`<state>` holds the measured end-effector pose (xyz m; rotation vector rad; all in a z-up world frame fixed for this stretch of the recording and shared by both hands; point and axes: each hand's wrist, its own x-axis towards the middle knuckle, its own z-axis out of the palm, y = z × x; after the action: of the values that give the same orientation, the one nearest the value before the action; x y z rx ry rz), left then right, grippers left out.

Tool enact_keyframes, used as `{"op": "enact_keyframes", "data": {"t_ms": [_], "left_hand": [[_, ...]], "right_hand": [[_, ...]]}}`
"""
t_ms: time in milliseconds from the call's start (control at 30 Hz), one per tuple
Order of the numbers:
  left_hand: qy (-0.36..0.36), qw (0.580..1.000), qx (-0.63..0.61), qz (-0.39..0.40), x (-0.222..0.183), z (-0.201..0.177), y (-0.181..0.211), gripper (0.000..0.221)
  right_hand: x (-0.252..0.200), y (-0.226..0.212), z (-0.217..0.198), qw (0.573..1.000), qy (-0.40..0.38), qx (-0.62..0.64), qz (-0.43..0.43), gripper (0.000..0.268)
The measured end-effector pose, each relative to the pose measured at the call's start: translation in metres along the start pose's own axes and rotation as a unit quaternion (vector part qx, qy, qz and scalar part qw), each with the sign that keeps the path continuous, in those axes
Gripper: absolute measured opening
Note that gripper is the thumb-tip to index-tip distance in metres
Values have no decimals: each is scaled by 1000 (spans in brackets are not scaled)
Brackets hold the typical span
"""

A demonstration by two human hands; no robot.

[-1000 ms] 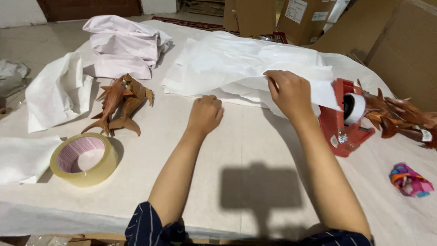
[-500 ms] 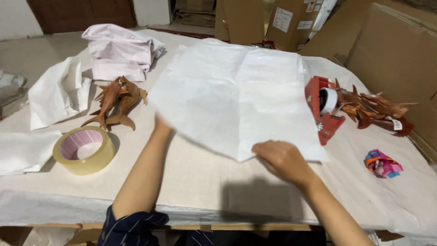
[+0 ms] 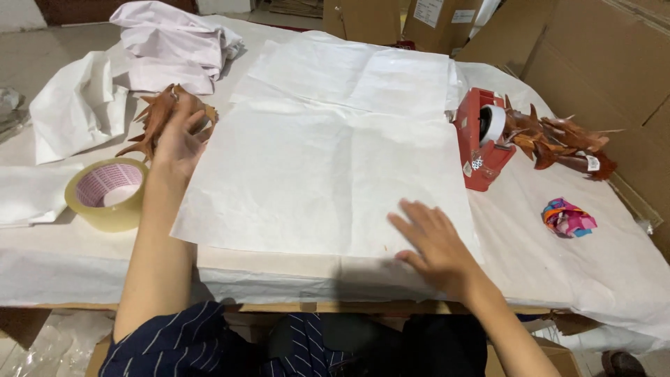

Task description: Wrapping a wooden fish figurine in white tissue paper for packaging

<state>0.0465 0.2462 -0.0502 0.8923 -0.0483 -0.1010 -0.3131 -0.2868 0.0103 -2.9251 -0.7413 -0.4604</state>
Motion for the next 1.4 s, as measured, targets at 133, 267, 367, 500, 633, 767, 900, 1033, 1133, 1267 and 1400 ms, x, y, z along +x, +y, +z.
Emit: {"op": "enact_keyframes", "data": {"t_ms": [133, 267, 367, 500, 633, 767, 900, 1033, 1133, 1267, 1400], "left_hand": [[63, 971, 213, 94, -161, 156, 31, 88], [96, 821, 502, 255, -129, 108, 53, 44], [167, 642, 704, 254, -91, 42, 58, 15], [158, 534, 812, 172, -143, 77, 71, 55], [191, 460, 850, 168, -130, 59, 59, 55], [202, 420, 859, 213, -116, 43, 58, 33], [208, 445, 857, 154, -98, 25, 67, 13], [205, 462, 823, 258, -128, 44, 73, 20], [221, 478, 768, 365, -157, 81, 78, 19], [83, 667, 563, 480, -155, 111, 68, 24], [-57, 878, 342, 330, -163, 167, 28, 28]], "right_hand": [[0, -4, -2, 985, -125, 45, 107, 72], [3, -12, -5, 981, -147, 23, 125, 73], [-1, -14, -5, 981, -141, 22, 130, 74], [-6, -9, 1, 985, -112, 18, 128, 78], [-9, -3, 8, 989, -98, 7, 112, 76], [-10, 5, 17, 991, -84, 4, 101, 74], [-12, -2, 17, 996, 5, 74, 52, 60], [-13, 0, 15, 995, -43, 28, 87, 70], [-13, -2, 12, 996, -42, 29, 79, 68], [-12, -8, 4, 997, -31, 28, 67, 68], [-7, -16, -8, 994, 98, 7, 47, 56]]}}
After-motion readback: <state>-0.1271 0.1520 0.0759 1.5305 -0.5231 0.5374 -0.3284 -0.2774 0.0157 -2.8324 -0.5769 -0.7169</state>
